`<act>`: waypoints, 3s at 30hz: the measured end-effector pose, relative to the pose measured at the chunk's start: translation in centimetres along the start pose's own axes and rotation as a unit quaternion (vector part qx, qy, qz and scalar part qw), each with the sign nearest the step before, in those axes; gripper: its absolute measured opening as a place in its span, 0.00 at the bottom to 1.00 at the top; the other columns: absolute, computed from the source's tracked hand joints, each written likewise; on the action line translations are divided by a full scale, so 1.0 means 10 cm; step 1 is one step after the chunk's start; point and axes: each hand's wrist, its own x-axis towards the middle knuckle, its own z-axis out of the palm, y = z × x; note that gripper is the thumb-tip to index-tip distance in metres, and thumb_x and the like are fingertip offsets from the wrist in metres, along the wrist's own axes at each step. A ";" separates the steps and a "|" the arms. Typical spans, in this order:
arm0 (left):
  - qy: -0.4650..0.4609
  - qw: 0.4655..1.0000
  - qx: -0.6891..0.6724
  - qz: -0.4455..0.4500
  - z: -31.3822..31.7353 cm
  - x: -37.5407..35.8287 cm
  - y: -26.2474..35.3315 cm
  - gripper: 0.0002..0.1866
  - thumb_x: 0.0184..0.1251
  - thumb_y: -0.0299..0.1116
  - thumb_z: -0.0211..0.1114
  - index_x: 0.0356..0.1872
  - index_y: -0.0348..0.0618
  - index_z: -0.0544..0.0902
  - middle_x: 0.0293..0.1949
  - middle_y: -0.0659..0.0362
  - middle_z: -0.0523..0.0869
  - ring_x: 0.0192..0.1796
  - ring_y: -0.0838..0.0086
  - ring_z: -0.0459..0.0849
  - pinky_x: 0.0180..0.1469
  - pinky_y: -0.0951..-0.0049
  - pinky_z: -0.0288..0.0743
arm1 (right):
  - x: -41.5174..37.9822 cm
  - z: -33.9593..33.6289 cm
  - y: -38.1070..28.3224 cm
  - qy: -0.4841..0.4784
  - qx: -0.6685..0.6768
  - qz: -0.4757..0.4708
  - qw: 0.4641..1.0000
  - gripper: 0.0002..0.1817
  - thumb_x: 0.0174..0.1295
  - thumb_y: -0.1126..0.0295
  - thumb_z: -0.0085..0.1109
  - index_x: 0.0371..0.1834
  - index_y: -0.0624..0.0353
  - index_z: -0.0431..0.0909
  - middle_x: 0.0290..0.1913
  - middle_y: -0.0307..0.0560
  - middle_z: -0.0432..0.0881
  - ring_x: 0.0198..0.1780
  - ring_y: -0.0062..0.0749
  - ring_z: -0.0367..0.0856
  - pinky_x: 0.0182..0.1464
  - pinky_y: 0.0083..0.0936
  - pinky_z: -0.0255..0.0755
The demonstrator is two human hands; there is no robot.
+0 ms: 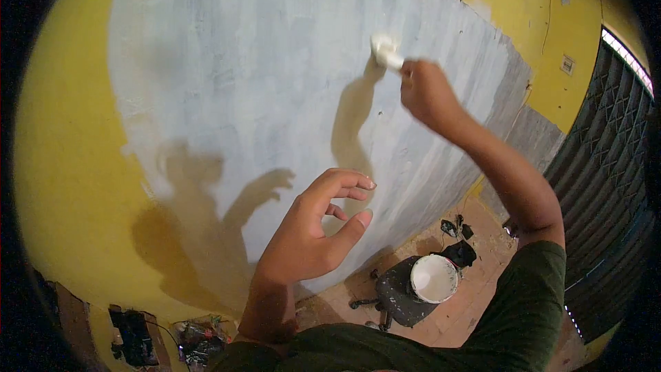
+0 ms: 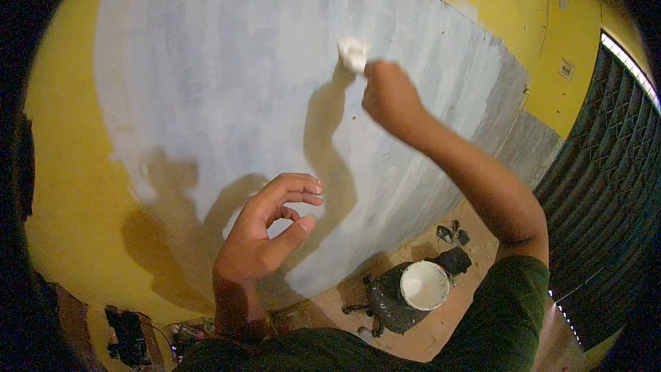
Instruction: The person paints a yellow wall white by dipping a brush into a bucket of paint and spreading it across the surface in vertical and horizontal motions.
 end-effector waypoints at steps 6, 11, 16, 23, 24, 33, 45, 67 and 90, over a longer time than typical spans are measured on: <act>-0.016 1.000 -0.016 -0.003 0.02 -0.06 0.01 0.19 0.62 0.28 0.60 0.55 0.43 0.74 0.54 0.60 0.78 0.55 0.74 0.77 0.51 0.73 0.68 | -0.61 0.18 0.06 -0.232 0.020 0.028 0.972 0.07 0.48 0.77 0.57 0.30 0.65 0.82 0.31 0.65 0.81 0.36 0.56 0.81 0.40 0.39 0.75; -0.026 0.999 -0.027 0.008 0.03 -0.10 0.04 0.18 0.62 0.28 0.60 0.55 0.43 0.73 0.55 0.60 0.77 0.55 0.74 0.77 0.51 0.73 0.69 | 0.34 -0.43 0.09 -0.132 0.001 -0.035 0.991 0.07 0.42 0.72 0.65 0.26 0.59 0.85 0.35 0.59 0.82 0.40 0.49 0.81 0.47 0.36 0.75; -0.012 0.999 -0.045 -0.002 0.06 -0.09 0.03 0.18 0.62 0.27 0.59 0.54 0.42 0.74 0.55 0.59 0.77 0.56 0.74 0.77 0.51 0.72 0.68 | 1.15 -0.96 -0.11 0.018 -0.026 -0.076 0.997 0.10 0.42 0.70 0.66 0.29 0.62 0.85 0.29 0.59 0.83 0.33 0.47 0.84 0.40 0.35 0.77; 0.003 0.999 -0.038 -0.030 0.01 -0.19 -0.02 0.19 0.61 0.27 0.60 0.54 0.43 0.74 0.54 0.59 0.77 0.56 0.74 0.77 0.52 0.73 0.67 | 0.90 -0.68 -0.37 0.166 -0.044 -0.134 0.976 0.08 0.50 0.74 0.62 0.33 0.65 0.83 0.29 0.61 0.83 0.29 0.49 0.83 0.36 0.36 0.76; 0.015 0.999 -0.037 -0.028 -0.02 -0.20 -0.03 0.19 0.61 0.28 0.61 0.54 0.42 0.74 0.54 0.59 0.77 0.55 0.73 0.77 0.52 0.73 0.67 | 0.74 -0.44 -0.45 0.148 -0.026 -0.113 0.982 0.07 0.51 0.74 0.59 0.31 0.65 0.82 0.29 0.64 0.82 0.31 0.55 0.83 0.37 0.39 0.76; 0.063 0.997 -0.037 -0.015 -0.17 -0.35 -0.11 0.18 0.60 0.25 0.61 0.53 0.41 0.74 0.53 0.57 0.77 0.53 0.72 0.77 0.47 0.73 0.71 | -0.90 0.65 -0.69 -0.065 -0.045 0.007 0.997 0.18 0.53 0.81 0.51 0.50 0.72 0.66 0.28 0.64 0.77 0.31 0.59 0.78 0.33 0.47 0.73; 0.035 0.998 -0.051 -0.016 -0.17 -0.39 -0.05 0.20 0.62 0.33 0.62 0.55 0.43 0.74 0.56 0.59 0.76 0.56 0.73 0.77 0.52 0.72 0.67 | -0.07 0.03 -0.28 -0.122 0.040 -0.147 0.981 0.08 0.46 0.74 0.65 0.30 0.66 0.83 0.25 0.59 0.80 0.27 0.46 0.80 0.32 0.35 0.73; 0.096 0.995 -0.023 -0.016 -0.32 -0.51 -0.10 0.17 0.60 0.24 0.61 0.52 0.40 0.74 0.53 0.56 0.77 0.51 0.72 0.78 0.47 0.74 0.71 | -0.96 0.48 -0.96 -0.233 -0.036 -0.019 0.972 0.16 0.53 0.82 0.51 0.47 0.71 0.72 0.29 0.63 0.79 0.32 0.56 0.81 0.34 0.45 0.76; 0.090 0.995 -0.006 -0.031 -0.28 -0.61 0.07 0.16 0.59 0.30 0.61 0.49 0.41 0.77 0.55 0.59 0.76 0.54 0.75 0.77 0.51 0.74 0.68 | 0.26 -0.08 -1.24 0.090 -0.106 -0.130 0.982 0.08 0.54 0.77 0.52 0.37 0.63 0.76 0.28 0.60 0.79 0.33 0.57 0.79 0.36 0.47 0.74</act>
